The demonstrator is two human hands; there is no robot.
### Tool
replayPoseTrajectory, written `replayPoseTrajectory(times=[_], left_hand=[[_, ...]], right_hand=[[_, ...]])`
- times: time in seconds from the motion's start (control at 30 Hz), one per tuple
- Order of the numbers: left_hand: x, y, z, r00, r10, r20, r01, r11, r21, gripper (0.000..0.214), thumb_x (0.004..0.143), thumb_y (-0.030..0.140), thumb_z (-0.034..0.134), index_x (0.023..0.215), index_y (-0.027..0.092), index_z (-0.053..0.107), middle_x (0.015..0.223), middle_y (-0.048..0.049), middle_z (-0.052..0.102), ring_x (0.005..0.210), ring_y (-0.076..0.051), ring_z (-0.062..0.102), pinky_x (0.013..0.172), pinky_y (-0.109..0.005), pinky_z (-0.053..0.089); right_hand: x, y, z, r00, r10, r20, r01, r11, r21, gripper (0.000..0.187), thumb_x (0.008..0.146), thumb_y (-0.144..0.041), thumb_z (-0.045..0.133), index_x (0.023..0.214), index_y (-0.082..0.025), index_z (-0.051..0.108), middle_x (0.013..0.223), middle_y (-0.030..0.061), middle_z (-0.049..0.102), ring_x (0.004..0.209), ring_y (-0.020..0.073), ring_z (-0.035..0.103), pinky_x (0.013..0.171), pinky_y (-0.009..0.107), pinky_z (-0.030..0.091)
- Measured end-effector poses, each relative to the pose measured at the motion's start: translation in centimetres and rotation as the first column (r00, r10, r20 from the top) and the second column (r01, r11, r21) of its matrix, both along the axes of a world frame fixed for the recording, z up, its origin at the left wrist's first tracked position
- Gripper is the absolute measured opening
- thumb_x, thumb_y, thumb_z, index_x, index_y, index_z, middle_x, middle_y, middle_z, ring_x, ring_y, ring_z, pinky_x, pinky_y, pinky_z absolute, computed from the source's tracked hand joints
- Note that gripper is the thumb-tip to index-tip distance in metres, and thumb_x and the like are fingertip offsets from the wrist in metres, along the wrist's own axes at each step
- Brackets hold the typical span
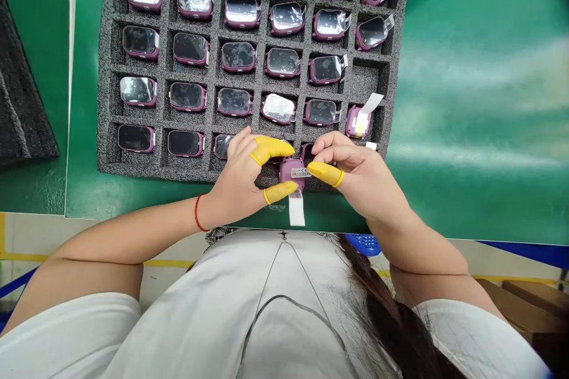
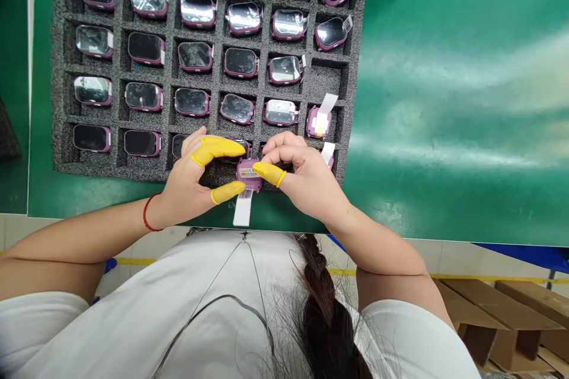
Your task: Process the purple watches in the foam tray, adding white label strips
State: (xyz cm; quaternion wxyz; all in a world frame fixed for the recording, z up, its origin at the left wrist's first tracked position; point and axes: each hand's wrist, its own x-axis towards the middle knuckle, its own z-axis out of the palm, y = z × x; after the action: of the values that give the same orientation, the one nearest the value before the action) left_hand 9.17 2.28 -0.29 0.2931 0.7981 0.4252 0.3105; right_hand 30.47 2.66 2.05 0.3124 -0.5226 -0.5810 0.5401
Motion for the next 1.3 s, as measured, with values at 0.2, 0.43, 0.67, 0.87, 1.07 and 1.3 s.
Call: replayPoseTrajectory(times=[0.2,0.43,0.67,0.87,1.07,1.3], left_hand=[[0.3,0.1,0.5,1.000,0.007,0.011,-0.007,1.000,-0.017,0.009,0.088,0.026,0.063,0.081,0.022,0.064,0.109,-0.0012,0.068,0.106,-0.017,0.061,0.115,-0.048,0.026],[0.5,0.2,0.8,0.999,0.036,0.018,-0.034,0.998,-0.061,0.009,0.086,0.024,0.063,0.078,0.021,0.063,0.112,-0.0022,0.068,0.107,-0.019,0.060,0.113,-0.049,0.030],[0.5,0.2,0.9,1.000,0.007,0.004,-0.007,0.998,-0.059,0.009,0.087,0.026,0.064,0.079,0.022,0.064,0.114,-0.0029,0.069,0.111,-0.019,0.060,0.114,-0.050,0.027],[0.4,0.5,0.6,0.997,0.075,0.034,-0.070,0.991,-0.114,0.027,0.082,0.043,0.070,0.099,0.023,0.063,0.110,-0.0035,0.070,0.105,-0.021,0.063,0.110,-0.046,0.035],[0.6,0.3,0.2,0.994,0.027,-0.105,-0.032,0.999,-0.037,0.044,0.085,0.056,0.065,0.115,0.023,0.062,0.121,-0.0075,0.064,0.118,-0.025,0.056,0.114,-0.051,0.028],[0.2,0.0,0.3,0.994,-0.071,-0.088,0.066,0.996,-0.052,0.048,0.094,0.062,0.044,0.114,0.024,0.067,0.124,-0.0079,0.062,0.128,-0.026,0.049,0.118,-0.057,0.013]], right_hand=[[0.1,-0.3,0.0,0.993,0.027,0.114,-0.046,0.985,0.167,0.009,0.081,-0.024,0.069,0.072,-0.022,0.067,0.093,0.0027,0.063,0.093,0.0192,0.057,0.088,0.042,0.043],[1.0,-0.3,0.7,0.932,-0.170,0.320,-0.050,0.814,0.579,0.003,0.084,-0.022,0.069,0.083,-0.025,0.070,0.096,0.0043,0.064,0.099,0.0222,0.057,0.091,0.045,0.043],[0.5,-0.1,0.8,0.926,0.045,0.376,-0.232,0.851,0.471,0.008,0.085,-0.029,0.068,0.079,-0.025,0.066,0.093,0.0038,0.064,0.093,0.0214,0.056,0.086,0.044,0.044],[0.6,-1.0,1.7,0.887,-0.112,0.448,-0.166,0.828,0.536,0.012,0.088,-0.033,0.062,0.076,-0.028,0.064,0.090,0.0065,0.063,0.094,0.0264,0.054,0.090,0.051,0.040],[1.3,-0.4,2.0,0.958,-0.037,0.283,-0.075,0.924,0.374,0.015,0.086,-0.036,0.065,0.076,-0.026,0.065,0.093,0.0054,0.062,0.096,0.0244,0.055,0.092,0.048,0.043],[1.3,0.8,0.7,0.995,0.048,0.087,-0.055,0.996,0.076,0.016,0.082,-0.032,0.069,0.070,-0.022,0.064,0.093,0.0040,0.060,0.092,0.0197,0.058,0.087,0.041,0.047]])
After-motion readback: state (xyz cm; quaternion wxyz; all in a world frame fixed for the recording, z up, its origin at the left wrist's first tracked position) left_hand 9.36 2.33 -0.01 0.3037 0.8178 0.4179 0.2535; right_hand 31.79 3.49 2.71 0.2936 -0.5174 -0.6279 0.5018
